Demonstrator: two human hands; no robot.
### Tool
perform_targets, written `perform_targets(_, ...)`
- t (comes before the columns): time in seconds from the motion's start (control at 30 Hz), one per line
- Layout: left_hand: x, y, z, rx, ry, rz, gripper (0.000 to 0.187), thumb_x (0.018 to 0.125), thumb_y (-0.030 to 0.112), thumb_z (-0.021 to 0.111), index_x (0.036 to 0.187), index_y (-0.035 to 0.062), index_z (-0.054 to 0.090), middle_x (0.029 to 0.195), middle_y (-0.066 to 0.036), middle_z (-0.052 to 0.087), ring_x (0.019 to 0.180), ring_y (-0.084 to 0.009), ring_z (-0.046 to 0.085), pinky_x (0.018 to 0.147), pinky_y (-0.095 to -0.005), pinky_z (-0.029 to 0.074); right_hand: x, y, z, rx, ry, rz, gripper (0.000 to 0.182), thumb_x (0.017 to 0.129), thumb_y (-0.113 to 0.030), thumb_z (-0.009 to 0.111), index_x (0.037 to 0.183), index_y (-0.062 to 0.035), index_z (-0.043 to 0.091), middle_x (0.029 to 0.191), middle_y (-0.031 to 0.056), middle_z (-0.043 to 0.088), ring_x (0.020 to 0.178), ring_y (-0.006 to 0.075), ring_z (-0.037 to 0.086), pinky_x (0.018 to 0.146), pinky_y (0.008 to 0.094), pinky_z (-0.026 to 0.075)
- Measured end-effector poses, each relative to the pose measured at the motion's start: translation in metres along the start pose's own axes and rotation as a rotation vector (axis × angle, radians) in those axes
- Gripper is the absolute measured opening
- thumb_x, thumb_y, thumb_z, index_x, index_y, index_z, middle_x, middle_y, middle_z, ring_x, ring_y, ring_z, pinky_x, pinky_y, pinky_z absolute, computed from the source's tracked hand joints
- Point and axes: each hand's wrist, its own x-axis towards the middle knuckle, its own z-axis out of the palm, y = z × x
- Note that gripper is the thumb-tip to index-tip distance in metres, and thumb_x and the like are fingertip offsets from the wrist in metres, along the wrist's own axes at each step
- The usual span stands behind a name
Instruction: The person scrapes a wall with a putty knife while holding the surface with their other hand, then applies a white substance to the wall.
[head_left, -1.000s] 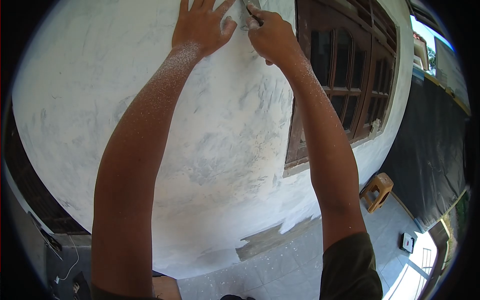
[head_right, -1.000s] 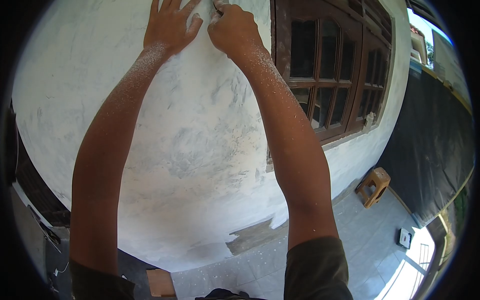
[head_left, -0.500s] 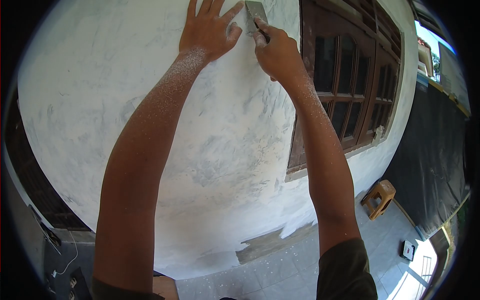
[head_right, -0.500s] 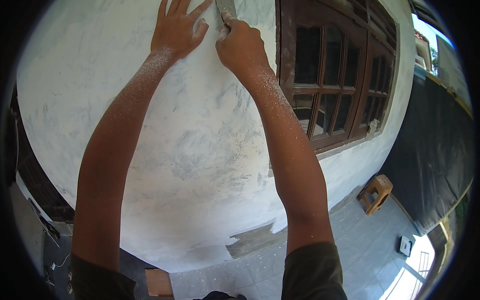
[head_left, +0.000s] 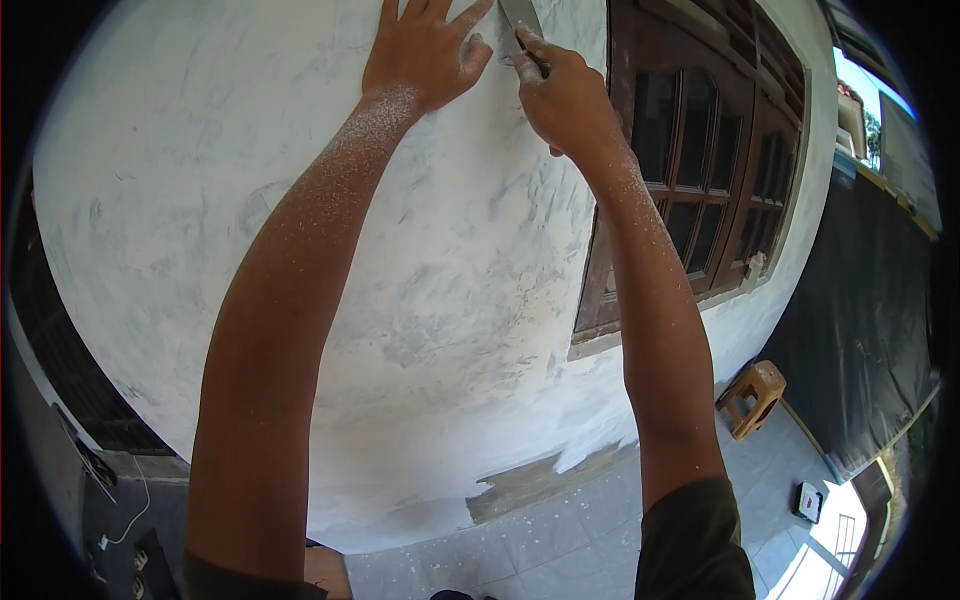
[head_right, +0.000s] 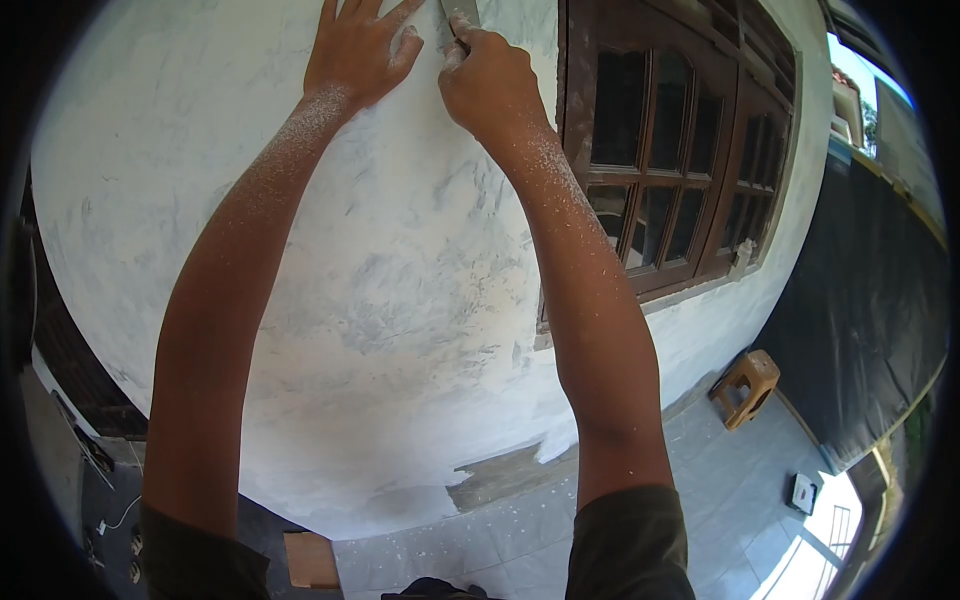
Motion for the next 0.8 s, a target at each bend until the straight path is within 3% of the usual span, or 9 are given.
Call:
perform_targets(0.07, -0.001, 0.002, 0.000, 0.002, -0.007, 0.014, 0.060, 0.098, 0.037, 0.057, 0.152, 0.0112, 0.050, 0.166, -0.022, 0.030, 0.157, -0.0348, 0.019, 0.128, -0.0568, 0.010, 0.021, -0.016, -0.006, 0.072, -0.039, 0.126, 0.046, 0.106, -0.028, 0.054, 0.149, -0.0122, 0.056, 0.083, 0.0134, 0.074, 0.048, 0.0155, 0.059, 0.048, 0.0316, 0.055)
perform_targets(0.4, 0.002, 0.001, -0.002, 0.024, -0.027, -0.004, 0.062, 0.099, 0.039, 0.054, 0.153, 0.0082, 0.048, 0.166, -0.021, 0.030, 0.157, -0.0345, 0.019, 0.128, -0.0564, 0.010, 0.008, -0.003, 0.004, 0.002, 0.046, -0.045, 0.044, 0.106, -0.025, 0.054, 0.148, -0.0124, 0.057, 0.086, 0.0159, 0.074, 0.046, 0.0171, 0.059, 0.047, 0.0312, 0.054)
perform_targets(0.53, 0.000, 0.001, -0.002, 0.019, -0.021, 0.005, 0.062, 0.099, 0.039, 0.054, 0.153, 0.0078, 0.048, 0.166, -0.021, 0.030, 0.157, -0.0342, 0.020, 0.128, -0.0559, 0.010, 0.009, -0.014, -0.003, 0.067, 0.011, 0.031, 0.044, 0.106, -0.026, 0.054, 0.148, -0.0131, 0.057, 0.089, 0.0169, 0.075, 0.045, 0.0173, 0.059, 0.046, 0.0313, 0.054)
perform_targets(0.6, 0.001, 0.001, -0.002, 0.014, -0.014, 0.000, 0.062, 0.099, 0.039, 0.054, 0.153, 0.0077, 0.048, 0.166, -0.021, 0.030, 0.157, -0.0343, 0.020, 0.128, -0.0558, 0.011, -0.008, -0.014, -0.002, 0.051, -0.010, 0.046, 0.041, 0.102, -0.020, 0.056, 0.139, -0.0061, 0.063, 0.113, 0.0265, 0.073, 0.104, 0.0422, 0.072, 0.097, 0.0471, 0.057)
perform_targets(0.67, -0.002, 0.002, -0.002, 0.002, -0.012, -0.013, 0.062, 0.099, 0.039, 0.054, 0.153, 0.0076, 0.048, 0.165, -0.021, 0.031, 0.157, -0.0343, 0.020, 0.128, -0.0557, 0.011, -0.014, -0.010, 0.002, 0.064, -0.034, 0.049, 0.041, 0.102, -0.021, 0.056, 0.139, -0.0050, 0.063, 0.113, 0.0264, 0.073, 0.103, 0.0412, 0.073, 0.096, 0.0482, 0.057)
perform_targets(0.73, 0.001, 0.002, -0.002, 0.019, -0.029, -0.012, 0.062, 0.099, 0.038, 0.054, 0.153, 0.0075, 0.048, 0.165, -0.021, 0.032, 0.156, -0.0344, 0.021, 0.128, -0.0554, 0.012, -0.001, -0.008, 0.006, -0.011, 0.026, -0.024, 0.044, 0.107, -0.024, 0.053, 0.150, -0.0127, 0.055, 0.088, 0.0176, 0.075, 0.047, 0.0177, 0.061, 0.046, 0.0312, 0.054)
perform_targets(0.8, -0.001, 0.003, -0.002, 0.018, -0.027, -0.001, 0.062, 0.099, 0.039, 0.053, 0.153, 0.0075, 0.048, 0.165, -0.021, 0.032, 0.156, -0.0342, 0.021, 0.128, -0.0554, 0.011, 0.012, -0.014, 0.003, 0.044, 0.015, 0.026, 0.045, 0.107, -0.024, 0.053, 0.150, -0.0128, 0.054, 0.088, 0.0174, 0.074, 0.048, 0.0178, 0.061, 0.047, 0.0315, 0.055)
